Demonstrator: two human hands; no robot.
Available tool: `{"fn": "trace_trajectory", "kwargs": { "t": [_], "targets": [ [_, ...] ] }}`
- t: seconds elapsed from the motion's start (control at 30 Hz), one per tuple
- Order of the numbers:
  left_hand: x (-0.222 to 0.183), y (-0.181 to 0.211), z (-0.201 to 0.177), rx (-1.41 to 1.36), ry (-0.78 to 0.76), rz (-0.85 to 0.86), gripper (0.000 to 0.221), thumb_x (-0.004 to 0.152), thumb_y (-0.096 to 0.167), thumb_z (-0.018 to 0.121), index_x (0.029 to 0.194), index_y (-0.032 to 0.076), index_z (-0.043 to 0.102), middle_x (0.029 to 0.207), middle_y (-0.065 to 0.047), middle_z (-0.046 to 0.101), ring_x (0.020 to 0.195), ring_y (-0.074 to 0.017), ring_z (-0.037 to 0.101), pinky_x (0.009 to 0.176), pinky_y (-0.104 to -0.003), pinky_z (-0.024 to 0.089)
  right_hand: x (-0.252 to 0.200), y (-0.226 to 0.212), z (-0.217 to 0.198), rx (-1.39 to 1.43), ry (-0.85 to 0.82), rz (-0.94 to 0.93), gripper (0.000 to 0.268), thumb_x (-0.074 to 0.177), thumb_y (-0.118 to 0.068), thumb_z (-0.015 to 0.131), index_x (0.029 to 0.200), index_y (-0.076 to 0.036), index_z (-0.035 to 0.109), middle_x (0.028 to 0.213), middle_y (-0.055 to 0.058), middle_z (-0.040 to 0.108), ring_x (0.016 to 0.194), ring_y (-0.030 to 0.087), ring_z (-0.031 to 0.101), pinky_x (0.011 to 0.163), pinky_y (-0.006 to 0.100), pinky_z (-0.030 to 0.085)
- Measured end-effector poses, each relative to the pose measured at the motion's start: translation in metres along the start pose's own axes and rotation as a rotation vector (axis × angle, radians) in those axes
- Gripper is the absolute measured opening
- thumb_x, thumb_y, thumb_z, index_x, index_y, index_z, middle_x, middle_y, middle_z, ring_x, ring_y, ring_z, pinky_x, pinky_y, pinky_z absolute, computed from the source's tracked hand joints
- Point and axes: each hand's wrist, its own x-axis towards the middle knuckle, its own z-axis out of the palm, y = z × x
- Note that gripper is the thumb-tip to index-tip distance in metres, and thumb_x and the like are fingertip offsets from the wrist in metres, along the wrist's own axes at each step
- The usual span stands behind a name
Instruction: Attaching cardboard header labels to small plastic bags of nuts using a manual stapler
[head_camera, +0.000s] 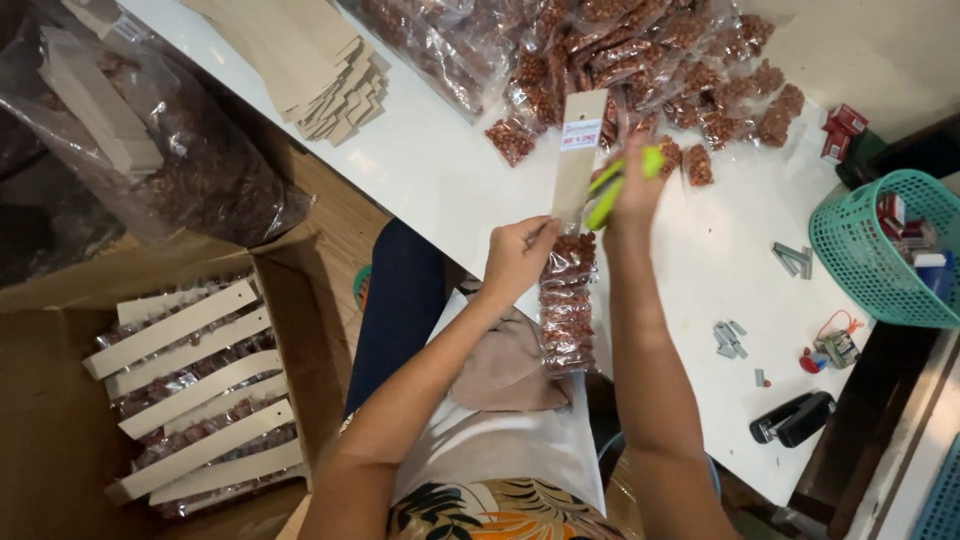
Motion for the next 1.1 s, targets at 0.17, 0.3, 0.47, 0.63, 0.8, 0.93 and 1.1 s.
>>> {"fn": "trace_trajectory", "kwargs": {
  "t": [0.17,0.3,0.47,0.63,0.8,0.93,1.1],
  "targets": [
    [0.002,0.005,0.005,0.065,-0.012,0.087,0.019,0.097,0.017,0.066,0.103,0.004,0.079,0.081,-0.020,0.075,0.085,-0.0359,0.075,0.066,-0.040,0.059,-0.025,-0.022,0.023,-0.161,-0.091,-0.246,0.042,0.100,-0.049,0.061,0.081,-0.011,0.061,0.075,0.007,0.063,0.066,0.015,0.064,0.064,0.030,0.057],
    [0.007,0.004,0.012,0.144,-0.039,0.128,0.018,0.095,0.015,0.066,0.101,0.004,0.079,0.080,-0.020,0.075,0.083,-0.0393,0.074,0.066,-0.042,0.060,0.014,0.016,0.020,0.087,-0.009,-0.204,0.036,0.092,-0.042,0.074,0.079,-0.011,0.062,0.069,0.005,0.066,0.055,0.015,0.065,0.056,0.029,0.058],
    [0.015,-0.023,0.024,0.116,-0.066,0.029,0.021,0.096,0.018,0.066,0.103,0.004,0.079,0.084,-0.021,0.076,0.086,-0.0399,0.074,0.070,-0.047,0.059,0.052,0.052,-0.016,-0.116,-0.014,-0.153,0.038,0.094,-0.043,0.074,0.077,-0.013,0.060,0.065,0.001,0.062,0.054,0.009,0.061,0.054,0.023,0.052],
    [0.023,-0.076,0.019,0.093,-0.079,-0.183,0.029,0.097,0.028,0.065,0.108,0.006,0.080,0.095,-0.021,0.077,0.097,-0.0418,0.072,0.085,-0.051,0.057,0.150,0.079,-0.116,-0.884,-0.012,-0.246,0.069,0.069,-0.039,0.098,0.120,-0.013,0.061,0.099,0.013,0.069,0.096,0.031,0.070,0.085,0.043,0.052],
    [0.028,-0.094,0.018,0.094,-0.073,-0.337,0.037,0.094,0.037,0.068,0.116,0.009,0.078,0.098,-0.021,0.077,0.104,-0.0412,0.071,0.091,-0.052,0.054,0.190,0.095,-0.189,-1.428,0.122,-0.711,0.042,0.071,-0.012,0.090,0.103,-0.004,0.065,0.103,0.012,0.054,0.098,0.036,0.062,0.087,0.046,0.054],
    [0.034,-0.094,0.021,0.042,-0.072,-0.413,0.038,0.093,0.044,0.071,0.116,0.015,0.079,0.102,-0.016,0.078,0.106,-0.0366,0.072,0.093,-0.047,0.055,0.123,0.042,-0.167,-1.030,-0.159,-0.518,0.020,0.086,-0.016,0.082,0.098,-0.013,0.066,0.077,0.005,0.063,0.071,0.026,0.064,0.067,0.037,0.049],
    [0.035,-0.077,0.024,-0.201,-0.082,-0.394,0.028,0.092,0.031,0.076,0.110,0.009,0.079,0.087,-0.010,0.077,0.081,-0.0137,0.066,0.072,-0.031,0.057,0.021,-0.012,-0.098,-0.504,-0.574,-0.015,0.029,0.076,-0.017,0.089,0.095,-0.008,0.069,0.071,0.002,0.066,0.053,0.012,0.062,0.051,0.026,0.054]
  ]
}}
